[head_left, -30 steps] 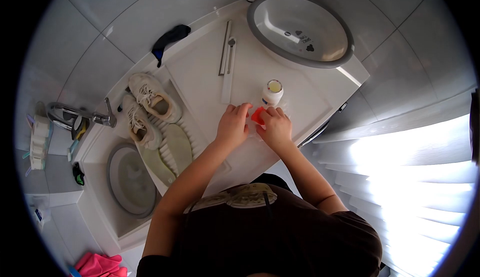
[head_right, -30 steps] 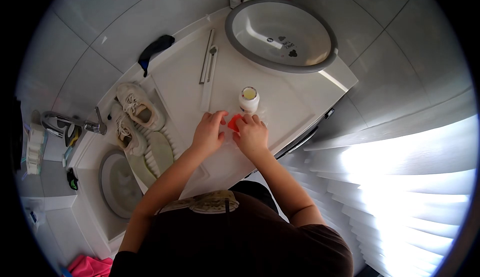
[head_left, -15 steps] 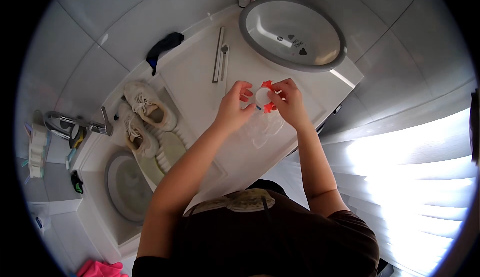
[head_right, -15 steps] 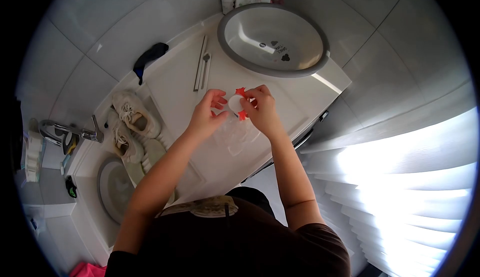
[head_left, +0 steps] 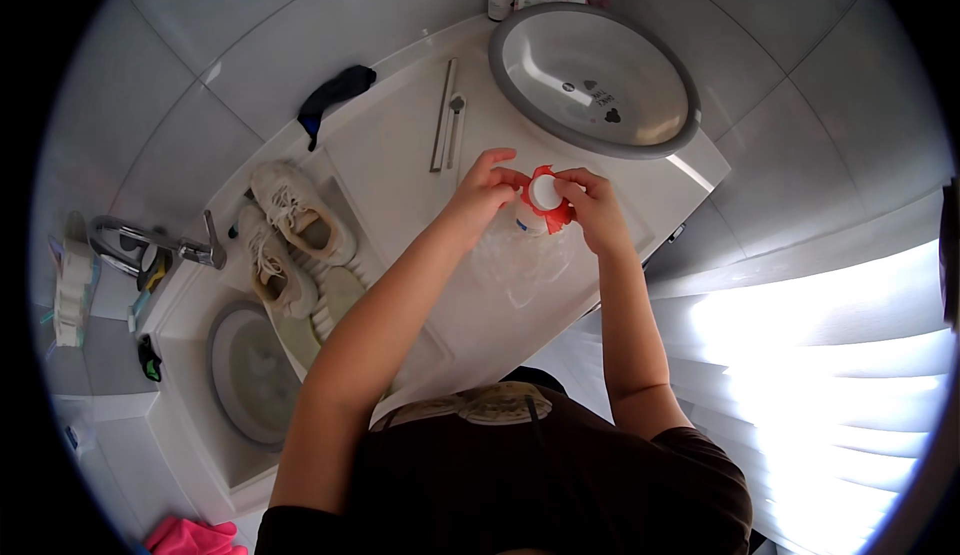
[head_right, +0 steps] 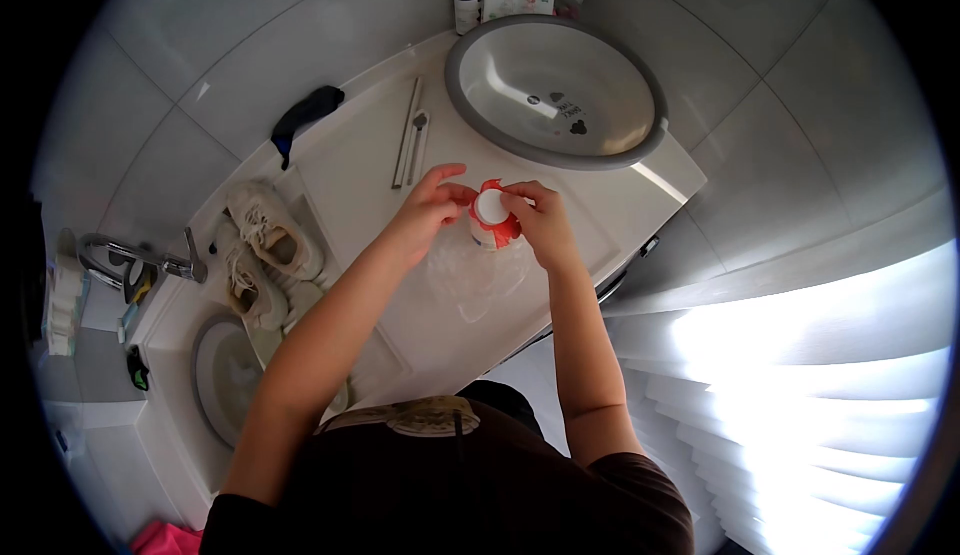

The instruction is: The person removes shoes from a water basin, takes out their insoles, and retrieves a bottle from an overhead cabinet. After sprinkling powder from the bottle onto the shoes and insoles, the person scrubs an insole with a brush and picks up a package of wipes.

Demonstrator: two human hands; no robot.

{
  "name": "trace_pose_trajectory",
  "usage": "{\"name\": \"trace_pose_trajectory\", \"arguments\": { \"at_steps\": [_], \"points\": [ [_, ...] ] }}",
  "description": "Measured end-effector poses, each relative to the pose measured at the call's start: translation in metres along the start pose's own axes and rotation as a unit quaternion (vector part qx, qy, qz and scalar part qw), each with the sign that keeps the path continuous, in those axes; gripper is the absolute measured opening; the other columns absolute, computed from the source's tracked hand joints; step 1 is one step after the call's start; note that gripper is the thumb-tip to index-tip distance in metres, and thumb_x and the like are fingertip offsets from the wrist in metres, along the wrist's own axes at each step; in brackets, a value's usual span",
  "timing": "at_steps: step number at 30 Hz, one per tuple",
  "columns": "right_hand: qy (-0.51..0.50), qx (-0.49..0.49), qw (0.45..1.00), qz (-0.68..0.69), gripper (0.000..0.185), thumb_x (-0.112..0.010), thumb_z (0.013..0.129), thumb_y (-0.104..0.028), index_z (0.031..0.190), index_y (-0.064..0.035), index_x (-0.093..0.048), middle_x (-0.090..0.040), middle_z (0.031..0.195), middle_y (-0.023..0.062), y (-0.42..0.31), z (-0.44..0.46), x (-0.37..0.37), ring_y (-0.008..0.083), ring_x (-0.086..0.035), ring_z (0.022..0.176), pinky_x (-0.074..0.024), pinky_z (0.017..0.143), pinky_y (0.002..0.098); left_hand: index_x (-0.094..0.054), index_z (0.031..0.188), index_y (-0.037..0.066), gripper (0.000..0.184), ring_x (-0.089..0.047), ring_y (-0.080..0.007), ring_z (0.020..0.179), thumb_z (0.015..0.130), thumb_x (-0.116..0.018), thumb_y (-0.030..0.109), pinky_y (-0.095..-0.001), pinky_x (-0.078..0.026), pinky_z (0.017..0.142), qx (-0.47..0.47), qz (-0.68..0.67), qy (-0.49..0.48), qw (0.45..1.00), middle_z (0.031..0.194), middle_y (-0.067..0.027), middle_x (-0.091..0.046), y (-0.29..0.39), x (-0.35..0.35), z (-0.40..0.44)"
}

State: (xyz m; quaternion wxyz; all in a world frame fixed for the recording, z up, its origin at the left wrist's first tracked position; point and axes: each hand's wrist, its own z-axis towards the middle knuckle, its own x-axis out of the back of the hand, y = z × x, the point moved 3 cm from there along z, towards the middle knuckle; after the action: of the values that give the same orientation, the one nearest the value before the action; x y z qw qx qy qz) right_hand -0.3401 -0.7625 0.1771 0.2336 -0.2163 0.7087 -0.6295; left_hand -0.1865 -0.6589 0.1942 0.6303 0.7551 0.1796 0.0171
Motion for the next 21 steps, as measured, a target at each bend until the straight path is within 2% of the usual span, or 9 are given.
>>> {"name": "trace_pose_trajectory", "arguments": {
  "at_steps": [4,6,10,13,15,20,21],
  "points": [
    [0.011,-0.011,0.999,0.041,0.024,-0.063,0.086,-0.012,0.104,0.0036,-0.065,-0.066,0.089,0.0093,0.000,0.003,-0.001,0.0132,-0.060,0.073,-0.0482,0.062,0.0246,-0.040,0.134,0.008,0.056,-0.053,-0.0172,0.104,0.081,-0.054,0.003,-0.0314,-0.041,0.088,-0.018,-0.019,-0.004,1.000,0.113,-0.0084,-0.057,0.008,-0.003,0.001],
    [0.011,-0.014,1.000,0.013,0.024,-0.062,0.086,-0.013,0.104,0.0040,-0.064,-0.065,0.089,0.0092,-0.002,0.002,-0.002,0.0133,-0.060,0.074,-0.0486,0.063,0.0249,-0.042,0.133,0.009,0.055,-0.053,-0.0166,0.103,0.081,-0.058,0.002,-0.0335,-0.044,0.087,-0.020,-0.009,0.014,1.000,0.110,-0.0089,-0.056,0.008,-0.004,0.004],
    [-0.005,-0.031,0.999,0.003,0.024,-0.061,0.087,-0.012,0.104,0.0049,-0.064,-0.065,0.091,0.0091,0.003,0.005,-0.001,0.0137,-0.060,0.080,-0.0492,0.068,0.0252,-0.042,0.132,0.009,0.056,-0.053,-0.0189,0.108,0.079,-0.058,-0.001,-0.0348,-0.046,0.089,0.003,0.043,0.056,0.998,0.114,-0.0118,-0.056,0.002,-0.003,0.012],
    [-0.026,-0.034,0.997,0.065,0.023,-0.059,0.089,-0.011,0.105,0.0048,-0.063,-0.065,0.092,0.0093,-0.004,0.003,0.001,0.0139,-0.061,0.083,-0.0495,0.070,0.0254,-0.041,0.134,0.010,0.059,-0.052,-0.0227,0.114,0.078,-0.056,-0.001,-0.0359,-0.043,0.095,-0.006,0.037,0.006,0.999,0.117,-0.0137,-0.056,0.003,-0.009,0.010],
    [-0.042,-0.023,0.997,0.068,0.023,-0.058,0.090,-0.011,0.105,0.0049,-0.063,-0.065,0.093,0.0096,-0.006,0.005,0.002,0.0140,-0.061,0.084,-0.0496,0.071,0.0255,-0.039,0.136,0.010,0.062,-0.049,-0.0254,0.119,0.076,-0.054,-0.001,-0.0374,-0.038,0.101,0.020,0.028,-0.030,0.999,0.123,-0.0157,-0.054,0.009,-0.015,0.007],
    [-0.070,-0.013,0.994,0.078,0.025,-0.055,0.093,-0.014,0.108,0.0052,-0.062,-0.065,0.096,0.0101,-0.014,0.003,-0.001,0.0150,-0.062,0.085,-0.0508,0.073,0.0265,-0.037,0.137,0.008,0.062,-0.049,-0.0253,0.119,0.077,-0.051,0.003,-0.0375,-0.035,0.104,0.000,0.006,-0.025,1.000,0.123,-0.0153,-0.055,0.017,-0.018,0.007],
    [-0.095,-0.022,0.988,0.120,0.025,-0.055,0.093,-0.014,0.108,0.0050,-0.061,-0.065,0.097,0.0103,-0.019,0.001,-0.002,0.0155,-0.062,0.085,-0.0512,0.073,0.0269,-0.037,0.137,0.008,0.060,-0.049,-0.0251,0.119,0.078,-0.050,0.004,-0.0373,-0.035,0.104,-0.010,-0.012,-0.019,1.000,0.122,-0.0152,-0.055,0.019,-0.018,0.006]
  ]
}}
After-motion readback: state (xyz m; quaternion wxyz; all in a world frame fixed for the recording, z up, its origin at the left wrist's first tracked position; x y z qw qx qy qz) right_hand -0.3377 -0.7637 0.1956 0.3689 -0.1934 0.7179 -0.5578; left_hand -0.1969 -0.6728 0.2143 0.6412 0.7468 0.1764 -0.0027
